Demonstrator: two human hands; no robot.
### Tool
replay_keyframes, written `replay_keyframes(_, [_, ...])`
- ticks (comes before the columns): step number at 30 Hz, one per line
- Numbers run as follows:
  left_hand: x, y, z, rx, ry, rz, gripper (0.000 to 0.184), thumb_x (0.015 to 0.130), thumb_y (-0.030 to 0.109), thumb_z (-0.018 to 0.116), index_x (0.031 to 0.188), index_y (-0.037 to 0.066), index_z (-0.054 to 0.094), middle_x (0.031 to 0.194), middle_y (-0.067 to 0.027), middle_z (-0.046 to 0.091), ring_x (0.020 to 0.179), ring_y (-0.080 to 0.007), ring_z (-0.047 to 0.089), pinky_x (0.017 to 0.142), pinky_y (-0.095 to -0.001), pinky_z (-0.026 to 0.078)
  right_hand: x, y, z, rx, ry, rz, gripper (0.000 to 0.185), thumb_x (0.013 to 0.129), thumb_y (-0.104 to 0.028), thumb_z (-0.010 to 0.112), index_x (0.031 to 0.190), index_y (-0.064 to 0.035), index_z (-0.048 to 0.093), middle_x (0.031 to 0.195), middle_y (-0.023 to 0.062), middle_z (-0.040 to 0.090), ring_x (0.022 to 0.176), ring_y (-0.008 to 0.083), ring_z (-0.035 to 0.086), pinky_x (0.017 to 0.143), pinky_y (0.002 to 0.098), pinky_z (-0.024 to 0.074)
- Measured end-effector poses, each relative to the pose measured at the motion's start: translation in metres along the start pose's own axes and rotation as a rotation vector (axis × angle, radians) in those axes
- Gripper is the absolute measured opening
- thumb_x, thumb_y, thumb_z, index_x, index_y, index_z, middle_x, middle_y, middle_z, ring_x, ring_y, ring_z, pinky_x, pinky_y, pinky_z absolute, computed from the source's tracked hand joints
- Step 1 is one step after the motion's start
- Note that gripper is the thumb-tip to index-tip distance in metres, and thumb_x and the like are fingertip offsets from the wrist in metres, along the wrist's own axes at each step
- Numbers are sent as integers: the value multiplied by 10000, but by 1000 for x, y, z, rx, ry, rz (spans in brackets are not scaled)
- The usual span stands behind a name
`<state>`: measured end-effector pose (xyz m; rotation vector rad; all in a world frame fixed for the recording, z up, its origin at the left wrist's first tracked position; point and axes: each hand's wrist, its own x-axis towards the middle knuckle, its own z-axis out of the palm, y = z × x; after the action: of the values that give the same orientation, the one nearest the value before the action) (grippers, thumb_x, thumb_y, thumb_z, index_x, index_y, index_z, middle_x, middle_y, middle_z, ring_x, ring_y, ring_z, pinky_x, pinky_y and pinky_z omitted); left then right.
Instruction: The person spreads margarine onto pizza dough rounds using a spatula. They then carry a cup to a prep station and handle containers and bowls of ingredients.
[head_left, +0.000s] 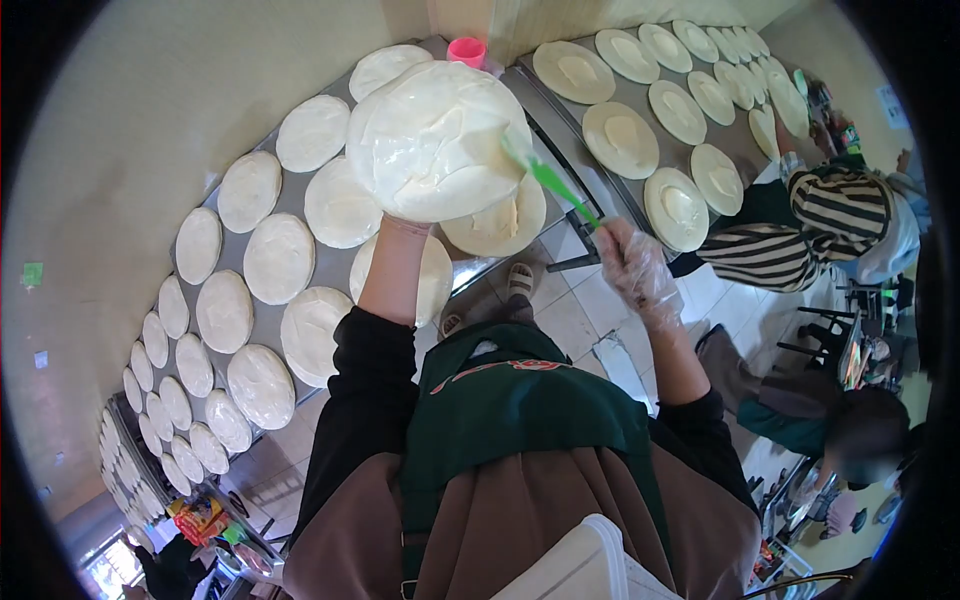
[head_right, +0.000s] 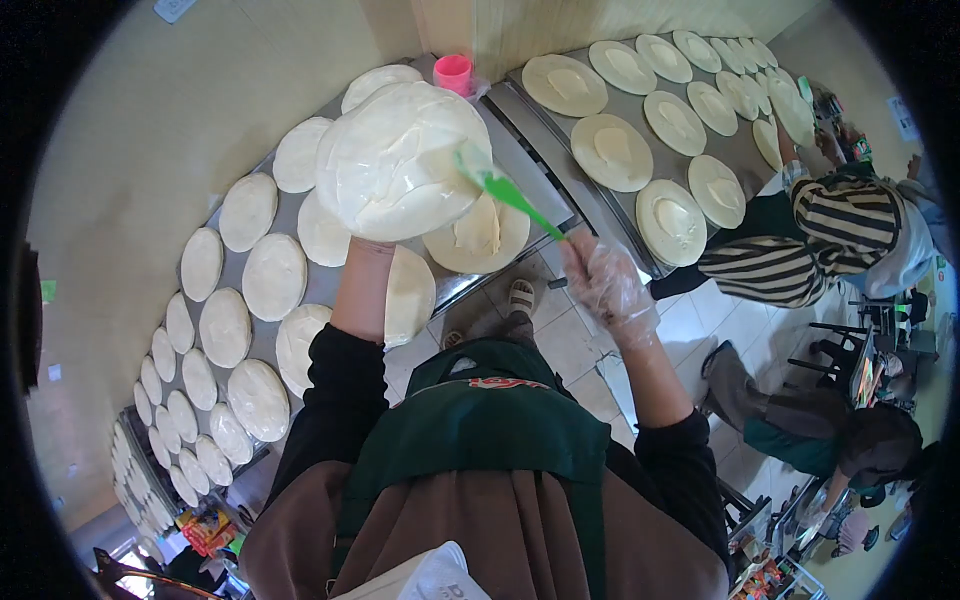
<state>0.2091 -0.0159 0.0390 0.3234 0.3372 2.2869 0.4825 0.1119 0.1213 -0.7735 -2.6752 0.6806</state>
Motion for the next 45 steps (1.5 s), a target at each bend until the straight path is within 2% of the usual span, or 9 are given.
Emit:
replay_keyframes(5, [8,11,-7,130,71,26,619,934,496,364,1415,110,313,1423,-140,383,1290,-342,388,1056,-494,354,-13,-27,3,88,-125,-149,97,882,-139,572,899,-44,571,693,181,570,629,356,587,562,415,462])
replay_keyframes(7, [9,12,-18,-282,-189,-106,567,953,437,383,1392,81,349,1381,-134,437,1238,-306,455,1027,-457,401,-10,-29,0,235,-190,-183,90,879,-117,573,922,-38,579,706,163,571,639,344,594,569,395,474])
replay_keyframes(11, [13,10,-24,-215,-179,-119,562,954,433,385,1390,80,353,1376,-132,441,1233,-301,461,1023,-453,404,-1,-14,4,311,7,-145,85,894,-110,554,910,-30,578,681,158,550,588,308,568,545,374,452])
replay_keyframes(22, [-2,-1,-26,37,-134,-133,543,958,417,392,1382,78,367,1361,-126,459,1213,-283,480,1012,-439,418,1,4,21,572,38,236,183,984,-157,450,902,-25,546,636,-60,414,532,14,348,465,185,280])
replay_keyframes(24, [0,-11,-26,76,-116,-137,540,959,414,394,1380,78,370,1359,-125,462,1210,-279,483,1010,-436,420,3,-2,23,492,61,236,163,936,-154,490,900,-21,579,638,91,507,575,170,469,544,336,385])
replay_keyframes(33, [-19,-38,-41,242,-13,-160,524,962,401,399,1373,76,382,1346,-119,476,1193,-264,499,1000,-425,431,11,-10,24,188,12,204,132,920,-146,506,901,-27,561,697,184,562,637,336,554,599,401,424])
replay_keyframes(38, [-34,-43,-43,319,26,-179,518,963,395,402,1370,75,387,1341,-117,483,1186,-257,506,996,-419,436,22,-23,22,184,49,118,149,917,-125,505,869,4,562,632,179,508,551,245,501,538,371,399])
replay_keyframes(40, [-35,-38,-39,-40,56,-395,484,972,356,405,1374,86,379,1296,-107,507,1130,-224,534,939,-392,479,28,-33,12,224,-27,143,145,918,-123,504,870,3,558,634,180,513,554,248,511,539,373,403])
replay_keyframes(45, [-39,-50,-55,-153,49,-455,496,970,386,392,1372,94,390,1300,-108,508,1150,-234,522,966,-400,456,29,-37,12,213,1,-101,75,882,-128,564,925,-68,548,700,187,569,676,365,592,593,440,450])
